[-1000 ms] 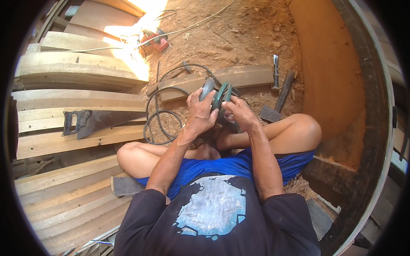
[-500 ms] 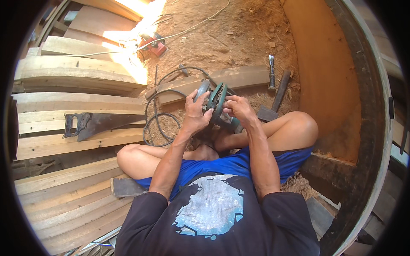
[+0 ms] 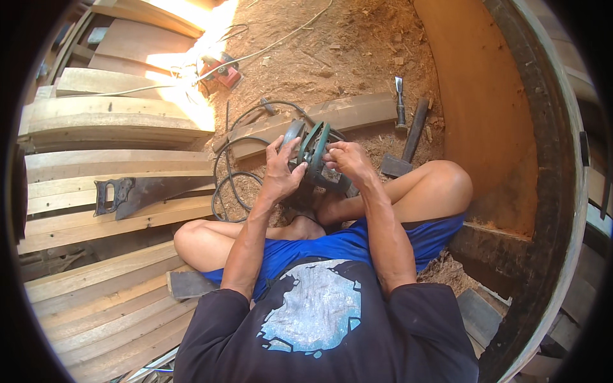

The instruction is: The person sits on the ground and uses a small tool to loosen components on a circular saw, then inspects the tool base and guard by hand.

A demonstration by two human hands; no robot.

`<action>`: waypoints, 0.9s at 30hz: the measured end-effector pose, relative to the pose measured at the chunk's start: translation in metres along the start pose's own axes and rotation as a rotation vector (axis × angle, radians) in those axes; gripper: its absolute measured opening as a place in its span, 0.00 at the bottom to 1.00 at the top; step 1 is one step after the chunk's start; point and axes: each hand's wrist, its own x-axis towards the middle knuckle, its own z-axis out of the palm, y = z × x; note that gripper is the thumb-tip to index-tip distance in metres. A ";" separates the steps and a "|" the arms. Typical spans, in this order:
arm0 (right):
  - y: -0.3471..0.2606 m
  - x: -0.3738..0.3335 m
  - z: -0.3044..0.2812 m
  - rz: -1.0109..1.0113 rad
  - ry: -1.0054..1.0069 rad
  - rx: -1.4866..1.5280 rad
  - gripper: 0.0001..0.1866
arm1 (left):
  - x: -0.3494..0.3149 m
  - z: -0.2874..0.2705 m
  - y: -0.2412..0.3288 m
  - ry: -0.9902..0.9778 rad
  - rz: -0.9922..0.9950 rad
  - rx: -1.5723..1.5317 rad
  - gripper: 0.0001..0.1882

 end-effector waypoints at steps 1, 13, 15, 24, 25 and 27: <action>-0.001 0.000 0.003 0.006 0.018 -0.002 0.21 | 0.000 0.000 0.001 -0.019 -0.029 -0.028 0.34; 0.004 0.009 0.004 -0.038 0.007 -0.001 0.16 | 0.006 -0.004 0.017 -0.072 0.063 0.191 0.38; 0.005 0.011 0.004 -0.032 0.044 -0.050 0.16 | 0.006 -0.003 0.020 -0.065 0.091 0.216 0.37; 0.007 0.030 0.007 0.024 0.056 0.047 0.11 | 0.017 -0.004 0.028 -0.194 0.170 0.387 0.38; 0.007 0.031 0.006 0.037 0.065 0.049 0.09 | 0.022 -0.007 0.034 -0.229 0.166 0.395 0.40; 0.008 0.033 0.005 0.033 0.061 0.073 0.09 | 0.030 -0.008 0.035 -0.268 0.163 0.401 0.42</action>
